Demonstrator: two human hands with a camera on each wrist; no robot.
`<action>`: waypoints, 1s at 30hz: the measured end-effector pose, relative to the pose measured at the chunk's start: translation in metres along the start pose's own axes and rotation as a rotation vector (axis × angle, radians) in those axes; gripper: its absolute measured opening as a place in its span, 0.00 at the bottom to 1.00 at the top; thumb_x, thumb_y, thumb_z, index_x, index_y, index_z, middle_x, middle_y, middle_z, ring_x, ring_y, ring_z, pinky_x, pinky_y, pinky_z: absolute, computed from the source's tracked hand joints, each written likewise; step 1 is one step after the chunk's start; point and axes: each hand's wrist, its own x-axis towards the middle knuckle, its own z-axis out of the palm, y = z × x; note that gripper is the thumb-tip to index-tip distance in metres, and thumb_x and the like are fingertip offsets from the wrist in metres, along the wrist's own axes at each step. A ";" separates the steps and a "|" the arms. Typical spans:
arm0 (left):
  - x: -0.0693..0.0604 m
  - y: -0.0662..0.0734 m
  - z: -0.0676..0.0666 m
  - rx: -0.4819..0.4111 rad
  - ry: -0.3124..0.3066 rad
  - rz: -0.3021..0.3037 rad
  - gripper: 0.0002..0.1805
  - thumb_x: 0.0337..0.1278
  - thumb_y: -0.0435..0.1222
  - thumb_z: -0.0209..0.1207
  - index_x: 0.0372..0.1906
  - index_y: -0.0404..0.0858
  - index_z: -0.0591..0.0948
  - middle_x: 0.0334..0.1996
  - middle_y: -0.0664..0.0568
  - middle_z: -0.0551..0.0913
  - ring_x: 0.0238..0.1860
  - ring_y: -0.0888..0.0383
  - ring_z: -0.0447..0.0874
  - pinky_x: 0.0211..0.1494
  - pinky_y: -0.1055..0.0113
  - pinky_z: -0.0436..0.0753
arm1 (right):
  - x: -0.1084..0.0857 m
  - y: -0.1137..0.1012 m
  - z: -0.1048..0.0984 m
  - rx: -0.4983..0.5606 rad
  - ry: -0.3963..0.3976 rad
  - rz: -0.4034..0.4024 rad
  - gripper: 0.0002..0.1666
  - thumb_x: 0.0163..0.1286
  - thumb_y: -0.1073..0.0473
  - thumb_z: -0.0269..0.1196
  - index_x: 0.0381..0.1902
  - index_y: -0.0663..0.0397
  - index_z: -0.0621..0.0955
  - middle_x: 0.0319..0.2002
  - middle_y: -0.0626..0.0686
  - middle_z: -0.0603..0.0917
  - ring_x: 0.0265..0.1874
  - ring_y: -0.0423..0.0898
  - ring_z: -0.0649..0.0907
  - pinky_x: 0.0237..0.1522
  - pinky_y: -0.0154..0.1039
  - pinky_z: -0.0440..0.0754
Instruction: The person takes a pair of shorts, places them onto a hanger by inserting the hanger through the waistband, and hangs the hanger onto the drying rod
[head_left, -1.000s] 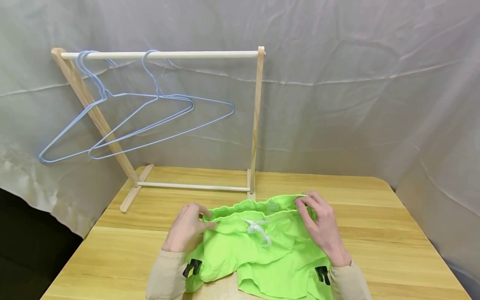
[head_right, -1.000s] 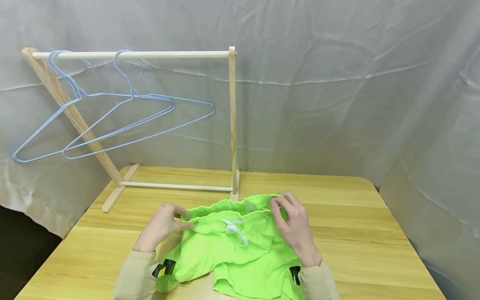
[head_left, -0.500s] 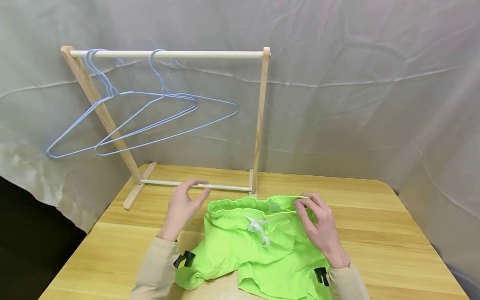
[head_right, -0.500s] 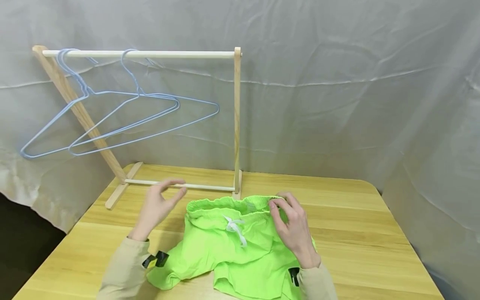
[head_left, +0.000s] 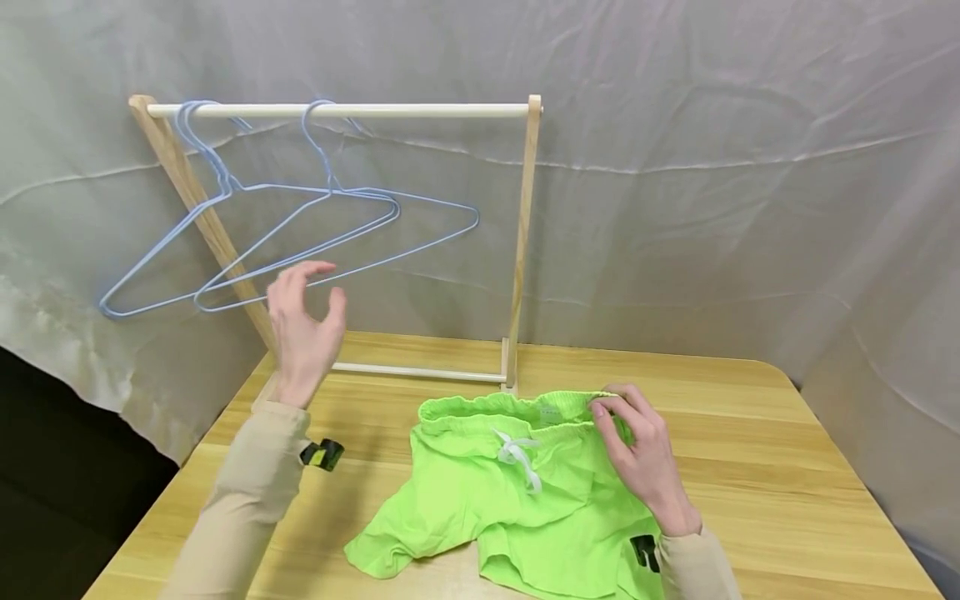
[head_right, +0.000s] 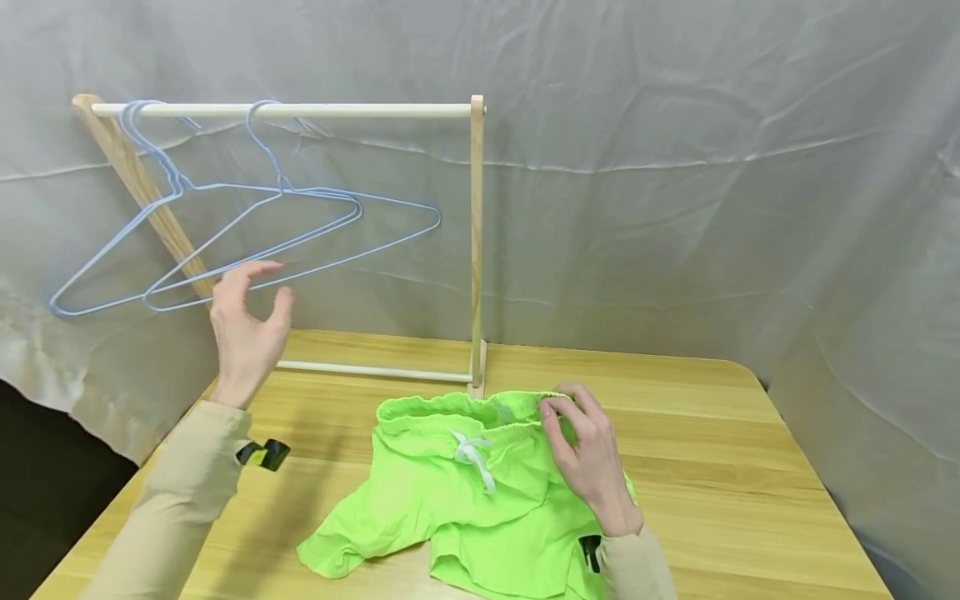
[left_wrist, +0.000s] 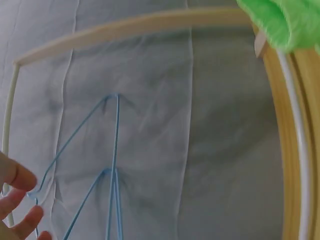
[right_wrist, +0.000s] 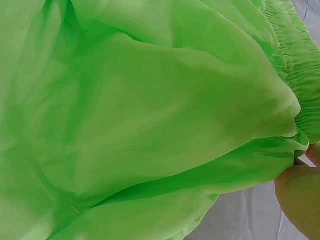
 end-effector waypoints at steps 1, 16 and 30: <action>0.005 0.000 -0.002 0.008 0.020 0.007 0.15 0.55 0.23 0.59 0.49 0.28 0.81 0.53 0.34 0.81 0.59 0.41 0.72 0.67 0.55 0.63 | 0.000 0.000 0.000 0.000 0.000 0.000 0.12 0.55 0.80 0.63 0.33 0.62 0.85 0.38 0.57 0.84 0.34 0.44 0.82 0.44 0.22 0.77; 0.071 -0.003 -0.026 0.223 -0.067 -0.060 0.22 0.68 0.38 0.57 0.63 0.34 0.74 0.59 0.36 0.77 0.62 0.39 0.70 0.65 0.48 0.67 | 0.000 -0.002 0.000 0.023 -0.026 0.005 0.13 0.55 0.80 0.64 0.35 0.62 0.85 0.38 0.56 0.84 0.36 0.44 0.82 0.48 0.20 0.76; 0.092 -0.012 -0.029 0.352 -0.243 -0.194 0.24 0.77 0.53 0.46 0.57 0.42 0.82 0.48 0.43 0.88 0.41 0.55 0.81 0.45 0.57 0.71 | 0.000 -0.004 -0.001 0.007 -0.042 0.008 0.10 0.57 0.78 0.63 0.35 0.64 0.85 0.38 0.56 0.84 0.35 0.43 0.82 0.47 0.21 0.77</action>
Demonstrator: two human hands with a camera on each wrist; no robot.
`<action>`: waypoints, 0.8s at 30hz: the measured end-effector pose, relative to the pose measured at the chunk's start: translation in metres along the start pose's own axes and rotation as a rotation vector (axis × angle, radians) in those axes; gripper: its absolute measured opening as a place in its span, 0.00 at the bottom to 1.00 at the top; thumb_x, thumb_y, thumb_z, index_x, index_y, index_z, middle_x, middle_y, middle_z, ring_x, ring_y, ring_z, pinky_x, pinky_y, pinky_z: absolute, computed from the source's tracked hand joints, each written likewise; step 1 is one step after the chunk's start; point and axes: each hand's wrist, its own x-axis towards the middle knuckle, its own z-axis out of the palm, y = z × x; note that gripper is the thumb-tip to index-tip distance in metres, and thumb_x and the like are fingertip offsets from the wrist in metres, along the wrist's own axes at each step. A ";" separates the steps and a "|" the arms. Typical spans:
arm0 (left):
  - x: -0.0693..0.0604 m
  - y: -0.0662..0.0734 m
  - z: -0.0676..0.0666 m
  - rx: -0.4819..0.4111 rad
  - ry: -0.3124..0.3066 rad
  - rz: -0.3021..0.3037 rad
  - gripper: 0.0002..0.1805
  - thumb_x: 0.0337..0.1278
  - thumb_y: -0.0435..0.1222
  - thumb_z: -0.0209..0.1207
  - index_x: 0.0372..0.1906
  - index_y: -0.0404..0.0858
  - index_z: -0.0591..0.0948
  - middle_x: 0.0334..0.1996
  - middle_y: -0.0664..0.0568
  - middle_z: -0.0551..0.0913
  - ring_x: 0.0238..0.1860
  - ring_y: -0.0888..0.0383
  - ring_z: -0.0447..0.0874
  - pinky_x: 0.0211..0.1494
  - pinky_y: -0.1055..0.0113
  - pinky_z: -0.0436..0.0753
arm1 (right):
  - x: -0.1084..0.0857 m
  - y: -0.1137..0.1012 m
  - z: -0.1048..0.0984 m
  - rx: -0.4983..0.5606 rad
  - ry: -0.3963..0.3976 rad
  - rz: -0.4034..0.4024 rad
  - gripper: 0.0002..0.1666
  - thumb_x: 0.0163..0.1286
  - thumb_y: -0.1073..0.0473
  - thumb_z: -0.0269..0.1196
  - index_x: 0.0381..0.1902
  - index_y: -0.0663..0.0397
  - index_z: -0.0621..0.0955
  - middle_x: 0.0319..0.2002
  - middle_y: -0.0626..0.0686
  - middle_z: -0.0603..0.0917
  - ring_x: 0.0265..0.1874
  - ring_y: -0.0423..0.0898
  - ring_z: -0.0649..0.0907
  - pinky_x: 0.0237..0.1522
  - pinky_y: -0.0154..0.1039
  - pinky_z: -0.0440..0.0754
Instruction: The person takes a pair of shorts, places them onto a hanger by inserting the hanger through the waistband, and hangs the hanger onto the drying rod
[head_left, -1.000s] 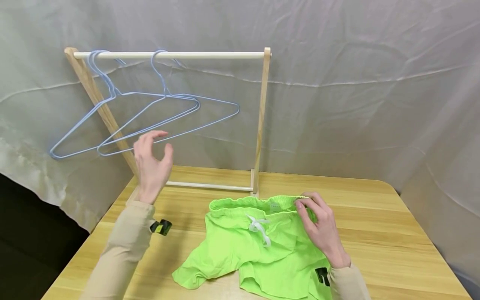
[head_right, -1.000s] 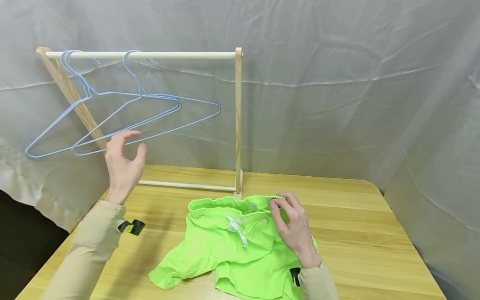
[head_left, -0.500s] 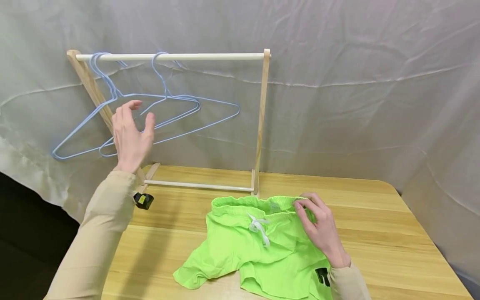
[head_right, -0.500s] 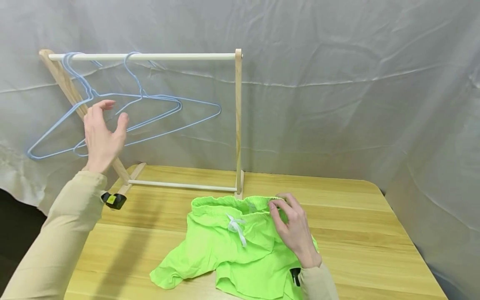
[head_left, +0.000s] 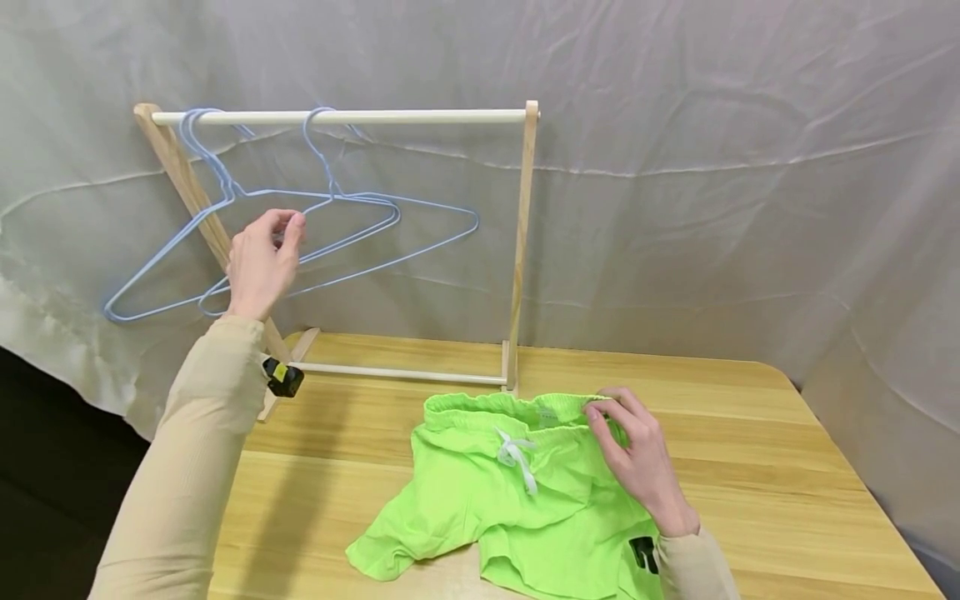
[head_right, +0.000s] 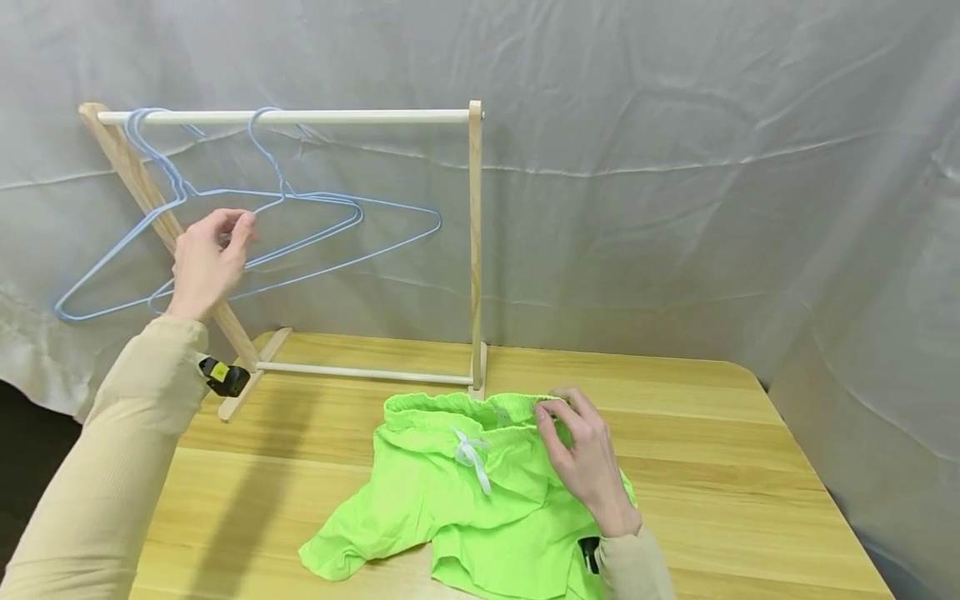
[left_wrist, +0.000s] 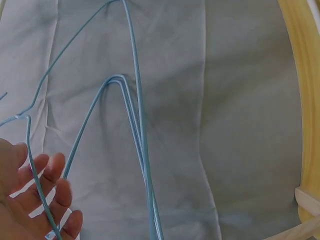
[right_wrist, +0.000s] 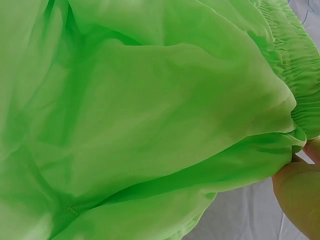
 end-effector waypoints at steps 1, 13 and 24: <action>0.001 0.000 0.000 0.005 -0.003 -0.003 0.24 0.77 0.54 0.46 0.56 0.43 0.82 0.45 0.46 0.89 0.38 0.59 0.79 0.43 0.58 0.70 | 0.000 0.000 0.000 0.002 0.000 0.000 0.10 0.57 0.78 0.63 0.35 0.64 0.85 0.38 0.56 0.84 0.35 0.43 0.82 0.46 0.21 0.77; 0.006 0.002 0.001 -0.039 0.038 -0.023 0.19 0.73 0.53 0.52 0.46 0.48 0.87 0.18 0.81 0.68 0.26 0.70 0.68 0.34 0.64 0.64 | -0.001 0.001 0.001 0.008 -0.001 0.000 0.10 0.58 0.77 0.63 0.35 0.63 0.85 0.38 0.55 0.84 0.35 0.44 0.82 0.48 0.21 0.76; 0.009 0.010 0.001 -0.103 0.143 -0.030 0.20 0.71 0.55 0.54 0.43 0.46 0.89 0.15 0.84 0.68 0.23 0.75 0.67 0.34 0.68 0.63 | -0.001 0.000 0.000 -0.007 -0.010 0.018 0.09 0.58 0.77 0.63 0.35 0.64 0.85 0.38 0.55 0.84 0.36 0.43 0.83 0.46 0.20 0.76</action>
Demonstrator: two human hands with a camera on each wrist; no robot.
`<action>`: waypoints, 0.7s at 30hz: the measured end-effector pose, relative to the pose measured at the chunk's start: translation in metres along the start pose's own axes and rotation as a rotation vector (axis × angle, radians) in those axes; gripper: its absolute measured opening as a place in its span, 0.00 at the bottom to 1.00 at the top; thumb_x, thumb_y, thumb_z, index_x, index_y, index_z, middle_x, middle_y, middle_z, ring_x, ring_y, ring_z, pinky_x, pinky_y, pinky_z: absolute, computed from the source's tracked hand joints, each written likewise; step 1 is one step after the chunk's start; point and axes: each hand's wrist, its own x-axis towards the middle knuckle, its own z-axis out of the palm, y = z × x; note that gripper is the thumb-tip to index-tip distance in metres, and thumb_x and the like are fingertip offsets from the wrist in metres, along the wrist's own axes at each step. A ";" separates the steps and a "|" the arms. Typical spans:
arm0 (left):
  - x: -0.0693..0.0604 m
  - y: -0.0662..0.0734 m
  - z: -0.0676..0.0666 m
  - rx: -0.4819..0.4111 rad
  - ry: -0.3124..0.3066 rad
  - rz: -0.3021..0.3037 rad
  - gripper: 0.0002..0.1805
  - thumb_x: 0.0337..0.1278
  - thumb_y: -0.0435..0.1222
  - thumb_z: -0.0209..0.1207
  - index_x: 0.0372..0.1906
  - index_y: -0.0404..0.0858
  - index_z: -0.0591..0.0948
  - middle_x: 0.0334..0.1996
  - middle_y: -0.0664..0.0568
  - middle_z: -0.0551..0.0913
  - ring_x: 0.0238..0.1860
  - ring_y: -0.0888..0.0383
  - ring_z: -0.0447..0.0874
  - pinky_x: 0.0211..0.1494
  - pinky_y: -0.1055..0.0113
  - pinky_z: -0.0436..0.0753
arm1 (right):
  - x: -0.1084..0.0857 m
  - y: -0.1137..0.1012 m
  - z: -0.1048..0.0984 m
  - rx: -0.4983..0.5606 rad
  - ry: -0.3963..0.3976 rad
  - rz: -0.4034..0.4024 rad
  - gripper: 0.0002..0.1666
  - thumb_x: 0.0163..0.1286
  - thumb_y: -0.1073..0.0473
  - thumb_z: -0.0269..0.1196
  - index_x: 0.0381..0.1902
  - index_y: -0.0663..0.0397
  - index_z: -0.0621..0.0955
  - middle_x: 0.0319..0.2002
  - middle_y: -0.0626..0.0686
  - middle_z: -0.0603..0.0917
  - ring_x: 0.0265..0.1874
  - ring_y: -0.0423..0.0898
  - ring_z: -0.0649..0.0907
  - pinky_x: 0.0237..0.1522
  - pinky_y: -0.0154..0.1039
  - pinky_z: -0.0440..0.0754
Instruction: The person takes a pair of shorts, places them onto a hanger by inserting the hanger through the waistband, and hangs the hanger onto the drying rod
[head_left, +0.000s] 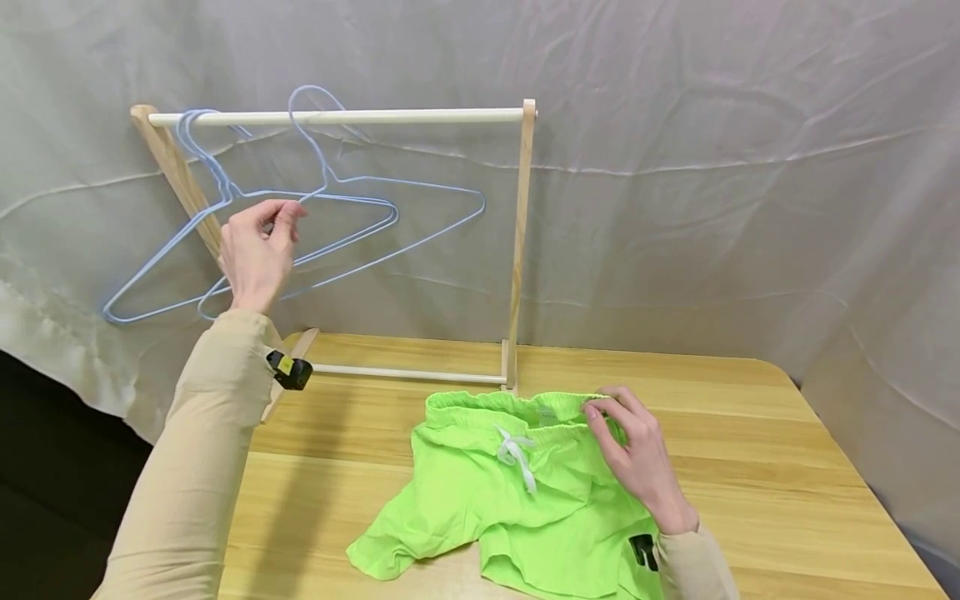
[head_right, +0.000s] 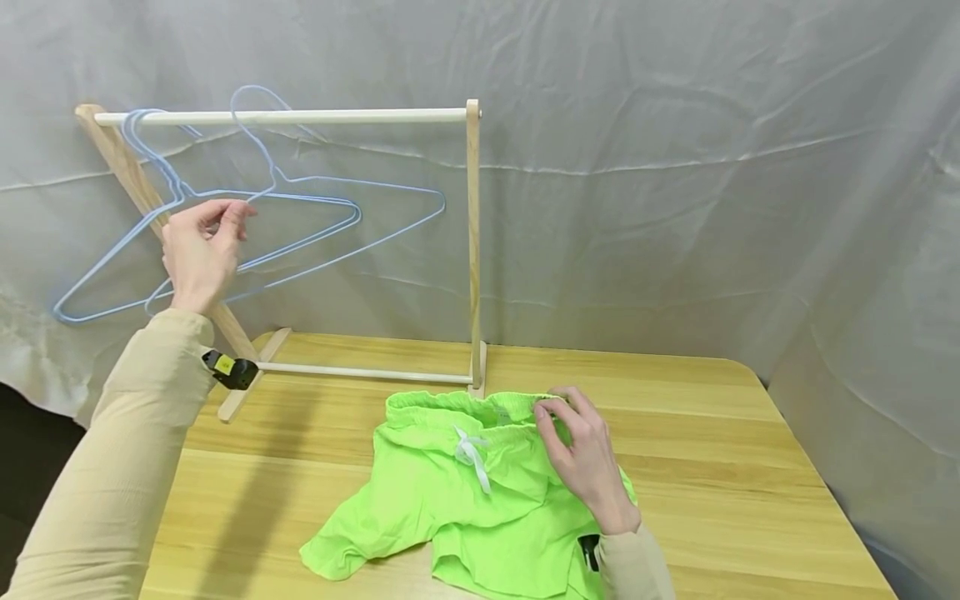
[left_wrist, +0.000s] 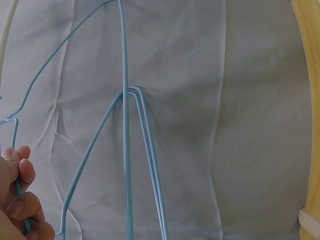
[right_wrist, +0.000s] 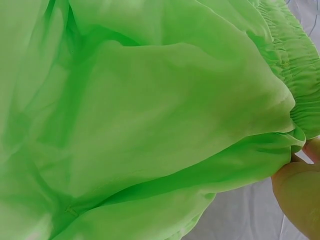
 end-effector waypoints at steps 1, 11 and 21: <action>0.000 0.001 0.000 -0.005 0.005 -0.007 0.20 0.71 0.56 0.54 0.43 0.46 0.89 0.15 0.84 0.68 0.23 0.75 0.67 0.35 0.69 0.63 | 0.000 0.000 0.000 0.000 -0.001 0.002 0.09 0.58 0.77 0.63 0.35 0.64 0.85 0.38 0.55 0.84 0.36 0.43 0.82 0.46 0.20 0.76; 0.001 0.000 -0.011 -0.081 0.061 -0.107 0.17 0.68 0.58 0.56 0.38 0.56 0.89 0.16 0.82 0.70 0.29 0.75 0.69 0.46 0.68 0.64 | 0.000 0.003 0.001 0.003 0.003 0.011 0.10 0.58 0.77 0.63 0.35 0.63 0.85 0.38 0.56 0.84 0.35 0.44 0.83 0.47 0.19 0.76; -0.047 -0.016 -0.005 -0.123 0.132 0.027 0.20 0.70 0.54 0.57 0.41 0.43 0.89 0.21 0.85 0.74 0.21 0.76 0.64 0.36 0.73 0.62 | -0.003 0.002 -0.001 -0.015 -0.004 0.042 0.09 0.60 0.76 0.63 0.35 0.63 0.85 0.38 0.55 0.85 0.37 0.44 0.83 0.49 0.19 0.75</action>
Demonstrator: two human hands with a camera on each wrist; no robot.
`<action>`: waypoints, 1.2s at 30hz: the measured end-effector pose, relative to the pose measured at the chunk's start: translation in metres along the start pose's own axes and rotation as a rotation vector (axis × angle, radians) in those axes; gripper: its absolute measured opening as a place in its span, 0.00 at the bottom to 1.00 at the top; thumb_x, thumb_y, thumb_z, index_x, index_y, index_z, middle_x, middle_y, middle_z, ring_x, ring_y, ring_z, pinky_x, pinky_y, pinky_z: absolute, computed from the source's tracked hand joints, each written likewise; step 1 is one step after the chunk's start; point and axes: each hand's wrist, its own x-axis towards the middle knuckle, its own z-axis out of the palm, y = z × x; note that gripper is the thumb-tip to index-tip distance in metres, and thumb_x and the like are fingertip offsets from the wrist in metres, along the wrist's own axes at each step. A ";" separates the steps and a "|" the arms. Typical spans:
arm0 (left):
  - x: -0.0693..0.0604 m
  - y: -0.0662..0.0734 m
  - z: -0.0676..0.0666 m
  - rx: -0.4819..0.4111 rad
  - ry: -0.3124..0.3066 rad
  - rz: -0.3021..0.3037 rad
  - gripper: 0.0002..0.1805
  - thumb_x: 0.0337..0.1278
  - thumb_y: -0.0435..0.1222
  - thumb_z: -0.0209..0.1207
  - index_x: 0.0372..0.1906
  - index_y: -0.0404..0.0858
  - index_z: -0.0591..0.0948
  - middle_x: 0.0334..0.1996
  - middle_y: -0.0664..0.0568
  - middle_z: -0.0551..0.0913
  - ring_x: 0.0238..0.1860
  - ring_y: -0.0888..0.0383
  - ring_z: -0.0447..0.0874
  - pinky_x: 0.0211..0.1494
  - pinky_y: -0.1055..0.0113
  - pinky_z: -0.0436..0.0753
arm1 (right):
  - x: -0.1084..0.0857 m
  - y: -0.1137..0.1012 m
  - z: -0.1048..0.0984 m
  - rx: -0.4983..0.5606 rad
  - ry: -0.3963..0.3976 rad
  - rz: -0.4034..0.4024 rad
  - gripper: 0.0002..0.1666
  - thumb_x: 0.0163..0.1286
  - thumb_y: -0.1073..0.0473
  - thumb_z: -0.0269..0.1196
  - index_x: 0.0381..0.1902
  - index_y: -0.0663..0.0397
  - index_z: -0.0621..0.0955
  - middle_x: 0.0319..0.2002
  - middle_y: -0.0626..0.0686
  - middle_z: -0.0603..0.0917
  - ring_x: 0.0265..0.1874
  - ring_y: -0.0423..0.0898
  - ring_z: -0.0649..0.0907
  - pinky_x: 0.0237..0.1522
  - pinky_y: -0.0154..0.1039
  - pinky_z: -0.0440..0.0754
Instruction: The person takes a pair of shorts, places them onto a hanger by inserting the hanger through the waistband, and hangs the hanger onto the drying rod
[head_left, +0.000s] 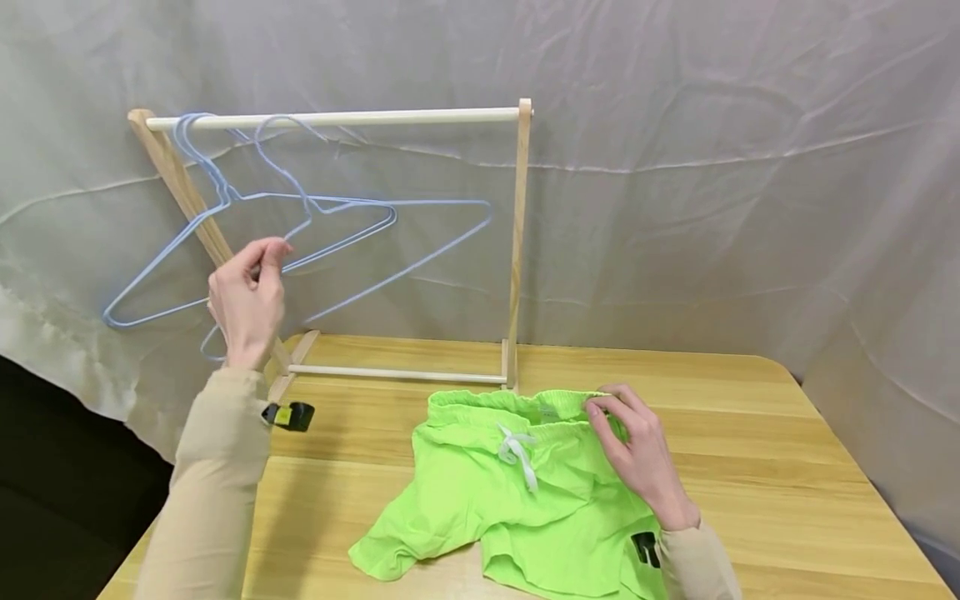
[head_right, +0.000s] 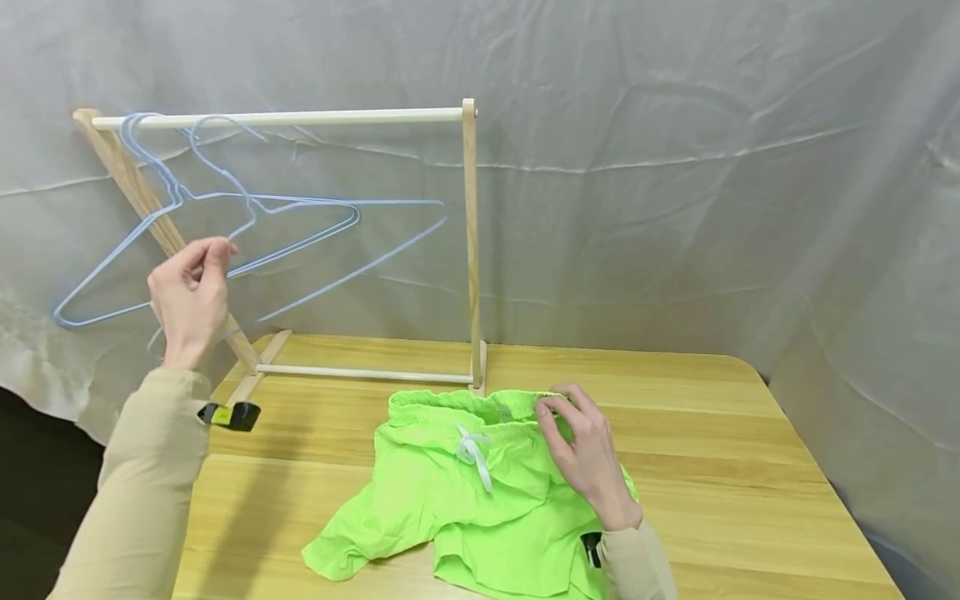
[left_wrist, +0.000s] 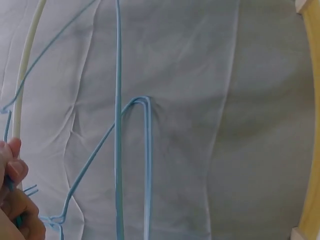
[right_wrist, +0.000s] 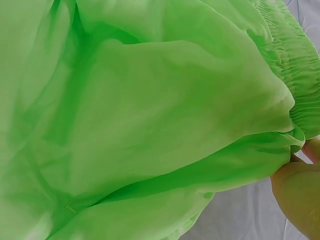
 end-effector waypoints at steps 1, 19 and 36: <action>-0.007 -0.003 0.000 -0.018 -0.006 0.032 0.19 0.70 0.51 0.58 0.40 0.41 0.89 0.22 0.85 0.75 0.20 0.76 0.63 0.33 0.74 0.62 | 0.000 0.000 0.000 0.002 -0.001 0.003 0.09 0.60 0.77 0.63 0.36 0.63 0.85 0.38 0.55 0.85 0.37 0.44 0.83 0.49 0.19 0.75; -0.113 -0.041 0.022 -0.285 -0.286 0.174 0.08 0.67 0.24 0.57 0.36 0.30 0.86 0.25 0.49 0.86 0.19 0.73 0.64 0.30 0.75 0.66 | -0.002 0.000 0.000 -0.019 -0.013 0.016 0.10 0.60 0.76 0.63 0.38 0.63 0.85 0.39 0.55 0.85 0.38 0.42 0.83 0.47 0.19 0.75; -0.131 -0.043 0.040 -0.363 -0.216 0.217 0.07 0.65 0.24 0.58 0.33 0.29 0.85 0.30 0.35 0.86 0.37 0.80 0.74 0.49 0.69 0.58 | -0.005 0.000 0.001 -0.020 -0.050 0.045 0.09 0.65 0.74 0.61 0.41 0.63 0.83 0.41 0.55 0.85 0.40 0.45 0.83 0.52 0.20 0.74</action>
